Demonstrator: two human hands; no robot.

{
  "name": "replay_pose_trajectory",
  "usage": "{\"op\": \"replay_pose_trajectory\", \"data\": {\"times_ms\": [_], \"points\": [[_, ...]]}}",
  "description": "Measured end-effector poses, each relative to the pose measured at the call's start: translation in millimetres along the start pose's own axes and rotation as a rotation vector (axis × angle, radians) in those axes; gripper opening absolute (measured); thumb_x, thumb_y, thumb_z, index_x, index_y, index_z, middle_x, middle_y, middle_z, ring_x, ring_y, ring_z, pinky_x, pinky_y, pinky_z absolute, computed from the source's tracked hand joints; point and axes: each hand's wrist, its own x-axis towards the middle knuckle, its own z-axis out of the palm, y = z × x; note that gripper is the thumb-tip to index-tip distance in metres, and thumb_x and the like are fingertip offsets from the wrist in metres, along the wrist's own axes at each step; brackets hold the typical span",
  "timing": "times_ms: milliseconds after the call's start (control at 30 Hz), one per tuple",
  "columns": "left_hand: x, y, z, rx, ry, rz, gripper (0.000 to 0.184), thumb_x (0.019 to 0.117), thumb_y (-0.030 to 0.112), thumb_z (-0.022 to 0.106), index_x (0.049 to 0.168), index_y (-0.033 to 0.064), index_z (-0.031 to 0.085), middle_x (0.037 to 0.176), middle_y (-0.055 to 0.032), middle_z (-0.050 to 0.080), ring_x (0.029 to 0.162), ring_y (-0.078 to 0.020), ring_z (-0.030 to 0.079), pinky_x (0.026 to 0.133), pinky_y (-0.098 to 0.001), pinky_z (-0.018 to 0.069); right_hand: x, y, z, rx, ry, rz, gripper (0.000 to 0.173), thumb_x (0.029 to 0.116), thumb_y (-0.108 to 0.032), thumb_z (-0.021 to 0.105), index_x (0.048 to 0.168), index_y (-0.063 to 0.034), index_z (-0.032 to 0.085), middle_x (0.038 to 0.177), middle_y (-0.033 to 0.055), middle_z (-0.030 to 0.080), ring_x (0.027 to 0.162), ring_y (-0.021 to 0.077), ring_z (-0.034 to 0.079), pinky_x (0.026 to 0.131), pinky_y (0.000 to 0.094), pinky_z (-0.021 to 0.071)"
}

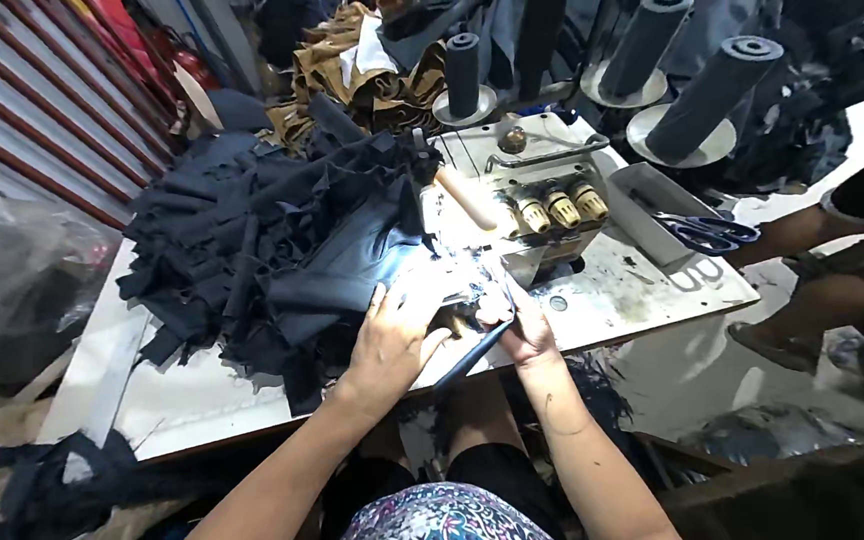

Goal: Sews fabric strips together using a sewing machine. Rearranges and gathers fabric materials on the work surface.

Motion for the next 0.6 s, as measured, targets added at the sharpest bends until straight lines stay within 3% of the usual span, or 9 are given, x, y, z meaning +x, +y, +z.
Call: {"op": "replay_pose_trajectory", "data": {"times_ms": [133,233,300,333,400,433,467,533,600], "points": [[13,-11,1,-0.041,-0.012,0.028,0.041,0.1002,0.040,0.057,0.122,0.0102,0.073,0.130,-0.0087,0.070,0.130,-0.0337,0.060,0.110,-0.0581,0.0442,4,-2,8,-0.070,0.114,-0.008,0.028,0.1085,-0.025,0.041,0.109,-0.0134,0.066,0.067,-0.0030,0.060,0.058,0.0054,0.060,0.063,0.0216,0.0562],[24,-25,-3,-0.097,-0.068,0.062,0.048,0.1055,0.042,0.046,0.137,0.0119,0.066,0.143,-0.0086,0.063,0.140,-0.0316,0.051,0.116,-0.0561,0.0383,2,0,9,-0.192,0.165,-0.015,0.026,0.1087,-0.023,0.039,0.107,-0.0122,0.062,0.067,-0.0026,0.058,0.057,0.0058,0.059,0.062,0.0221,0.0562],[26,-25,-11,-0.177,-0.129,-0.007,0.055,0.1063,0.051,0.038,0.141,0.0164,0.064,0.149,-0.0066,0.058,0.146,-0.0317,0.044,0.120,-0.0591,0.0309,-6,4,15,-0.387,0.145,-0.015,0.020,0.1026,-0.022,0.048,0.107,-0.0110,0.064,0.071,-0.0028,0.061,0.060,0.0050,0.059,0.062,0.0226,0.0549],[23,-17,-17,-0.248,-0.110,-0.054,0.061,0.1040,0.059,0.038,0.134,0.0173,0.069,0.145,-0.0062,0.062,0.145,-0.0313,0.045,0.121,-0.0618,0.0287,-13,5,21,-0.485,0.092,-0.013,0.018,0.0984,-0.023,0.054,0.103,-0.0106,0.066,0.073,-0.0029,0.064,0.062,0.0051,0.061,0.063,0.0239,0.0550],[11,9,-29,-0.405,0.047,-0.093,0.060,0.0957,0.067,0.051,0.097,0.0137,0.078,0.118,-0.0061,0.071,0.122,-0.0260,0.062,0.110,-0.0602,0.0418,-31,8,38,-0.564,-0.105,0.019,0.014,0.0941,-0.025,0.067,0.095,-0.0115,0.070,0.078,-0.0035,0.070,0.069,0.0050,0.066,0.067,0.0252,0.0575],[3,21,-36,-0.482,0.118,-0.078,0.046,0.0931,0.058,0.063,0.082,0.0148,0.075,0.112,-0.0022,0.070,0.111,-0.0197,0.064,0.099,-0.0502,0.0507,-43,8,46,-0.546,-0.241,0.050,0.012,0.0957,-0.025,0.068,0.095,-0.0134,0.073,0.082,-0.0046,0.072,0.073,0.0039,0.068,0.069,0.0248,0.0583],[-2,27,-46,-0.545,0.168,-0.056,0.033,0.0919,0.045,0.070,0.076,0.0159,0.072,0.111,0.0007,0.070,0.110,-0.0155,0.064,0.094,-0.0427,0.0544,-52,5,53,-0.502,-0.383,0.071,0.013,0.0971,-0.025,0.067,0.099,-0.0151,0.076,0.087,-0.0045,0.075,0.076,0.0035,0.069,0.070,0.0247,0.0595],[-6,17,-77,-0.537,0.254,-0.049,0.023,0.0927,0.031,0.072,0.078,0.0129,0.071,0.115,-0.0019,0.070,0.120,-0.0168,0.062,0.099,-0.0380,0.0553,-58,-9,62,-0.378,-0.627,0.052,0.021,0.1013,-0.031,0.063,0.111,-0.0170,0.075,0.094,-0.0026,0.076,0.079,0.0051,0.071,0.070,0.0246,0.0604],[-3,-22,-110,-0.258,0.349,-0.117,0.028,0.0971,0.027,0.069,0.091,-0.0002,0.071,0.121,-0.0183,0.068,0.124,-0.0316,0.061,0.104,-0.0465,0.0503,-57,-26,64,-0.277,-0.666,-0.017,0.027,0.1015,-0.040,0.060,0.109,-0.0202,0.077,0.088,-0.0045,0.077,0.075,0.0049,0.073,0.069,0.0240,0.0612]]}}
